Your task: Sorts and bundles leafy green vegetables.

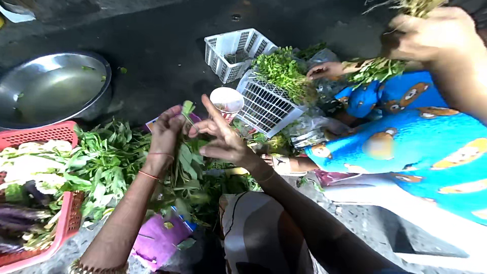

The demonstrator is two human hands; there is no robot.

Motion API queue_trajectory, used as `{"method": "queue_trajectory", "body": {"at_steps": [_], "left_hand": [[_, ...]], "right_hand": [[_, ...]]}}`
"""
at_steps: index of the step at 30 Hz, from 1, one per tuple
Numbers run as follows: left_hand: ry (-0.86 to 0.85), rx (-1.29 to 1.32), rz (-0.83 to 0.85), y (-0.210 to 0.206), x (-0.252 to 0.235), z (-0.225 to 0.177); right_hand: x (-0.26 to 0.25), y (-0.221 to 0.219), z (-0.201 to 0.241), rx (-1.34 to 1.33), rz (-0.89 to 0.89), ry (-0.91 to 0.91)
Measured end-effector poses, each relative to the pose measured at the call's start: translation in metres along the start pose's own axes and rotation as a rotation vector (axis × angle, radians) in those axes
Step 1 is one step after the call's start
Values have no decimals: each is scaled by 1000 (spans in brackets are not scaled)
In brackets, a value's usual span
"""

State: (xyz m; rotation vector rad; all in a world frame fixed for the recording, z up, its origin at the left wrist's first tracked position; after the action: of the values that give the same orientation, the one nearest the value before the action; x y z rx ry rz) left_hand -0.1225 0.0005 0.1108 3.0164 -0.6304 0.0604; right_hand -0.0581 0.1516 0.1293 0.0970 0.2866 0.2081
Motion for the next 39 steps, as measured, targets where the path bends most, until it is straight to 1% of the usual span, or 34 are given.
{"method": "queue_trajectory", "body": {"at_steps": [1,3,4,5,6,8,9,11,12,13,15,17,20,22,25,27,30,32,34,35,37,38,39], "left_hand": [[4,100,-58,2,-2,2],[14,262,-96,-2,-5,8],[15,333,-74,-6,-6,10],[5,379,-23,-10,-7,10],[-15,413,38,-14,-8,9],[-73,430,145,-18,-8,8],[-104,388,188,-19,-7,6],[-173,219,265,-19,-6,4],[-193,134,283,-20,-4,3],[-199,68,288,-22,-3,2],[-179,-21,271,-26,-2,1],[-125,-47,248,-27,-2,2],[-37,-10,313,-24,0,8],[-8,-117,330,-23,2,7],[-27,-338,274,-23,5,7],[-19,-403,218,-26,9,8],[-25,-380,106,-25,1,16],[11,-425,48,-17,-5,23],[93,-433,19,-5,-11,39],[170,-384,-7,5,-14,50],[314,-200,-111,33,-15,68],[354,-93,-164,46,-13,72],[371,-3,-183,56,-10,71]], "right_hand": [[-1,3,-9,-164,-55,-77],[0,10,-31,-558,-197,-254],[0,13,-40,-772,-268,-343],[0,14,-45,-967,-292,-397],[1,16,-45,-1130,-295,-408],[5,20,-37,-1296,-257,-375],[7,21,-33,-1338,-260,-363],[10,29,-30,-1387,-259,-301],[11,34,-31,-1380,-258,-263],[13,38,-33,-1320,-252,-228],[15,46,-35,-1089,-268,-192],[17,52,-35,-885,-212,-190],[19,52,-38,-833,-86,-136],[18,48,-38,-776,-12,-137],[17,42,-34,-647,24,-148],[16,39,-29,-505,35,-142],[12,27,-23,-274,86,-115],[9,11,-23,-91,129,-138],[11,-1,-23,157,185,-176],[13,-5,-24,204,215,-212],[16,-9,-31,188,295,-357],[18,-9,-38,198,304,-407],[18,-8,-46,212,284,-441]]}}
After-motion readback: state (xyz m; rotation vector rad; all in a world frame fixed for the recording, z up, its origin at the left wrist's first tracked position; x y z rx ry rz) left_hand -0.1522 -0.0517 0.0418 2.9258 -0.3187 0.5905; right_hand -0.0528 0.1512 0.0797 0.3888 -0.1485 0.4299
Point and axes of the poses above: each hand's wrist, its own x-axis away from the middle knuckle, its own y-axis out of the back of the hand, z = x × y, the point moved 5 cm from there along -x, towards the middle knuckle, and after that the axes turned 1 degree about -z, right-handed, at the moved point
